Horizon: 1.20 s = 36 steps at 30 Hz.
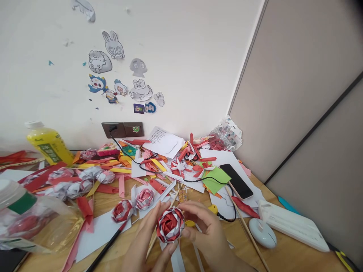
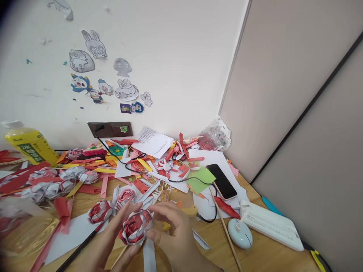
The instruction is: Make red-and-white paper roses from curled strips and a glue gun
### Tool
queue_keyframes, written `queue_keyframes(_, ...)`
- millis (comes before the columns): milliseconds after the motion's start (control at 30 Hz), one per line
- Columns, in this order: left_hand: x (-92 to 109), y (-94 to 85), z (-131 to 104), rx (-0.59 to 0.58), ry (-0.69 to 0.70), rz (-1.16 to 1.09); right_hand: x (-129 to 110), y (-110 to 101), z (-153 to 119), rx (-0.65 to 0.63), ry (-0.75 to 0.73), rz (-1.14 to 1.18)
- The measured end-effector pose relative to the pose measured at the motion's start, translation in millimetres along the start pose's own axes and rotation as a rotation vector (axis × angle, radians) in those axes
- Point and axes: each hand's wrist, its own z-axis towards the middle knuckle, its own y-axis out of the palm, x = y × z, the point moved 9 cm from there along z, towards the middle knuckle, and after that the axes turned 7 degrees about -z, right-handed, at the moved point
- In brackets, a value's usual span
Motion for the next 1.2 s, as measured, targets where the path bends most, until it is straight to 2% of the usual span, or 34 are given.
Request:
queue_keyframes(233,8,-2.1,2,0.012,0.039,0.000,-25,2,-2,0.001,-0.311,-0.257)
queue_keyframes(667,15,-1.3,3,-0.021,0.081,0.053,-44,1,-7,0.043,-0.453,-0.338)
queue_keyframes(900,0,10.1,-4,-0.062,0.119,0.179,-46,5,-8,0.036,-0.485,-0.376)
queue_keyframes(1200,10,14.1,-9,0.063,0.237,0.250,-52,8,-18,0.099,-0.581,-0.473)
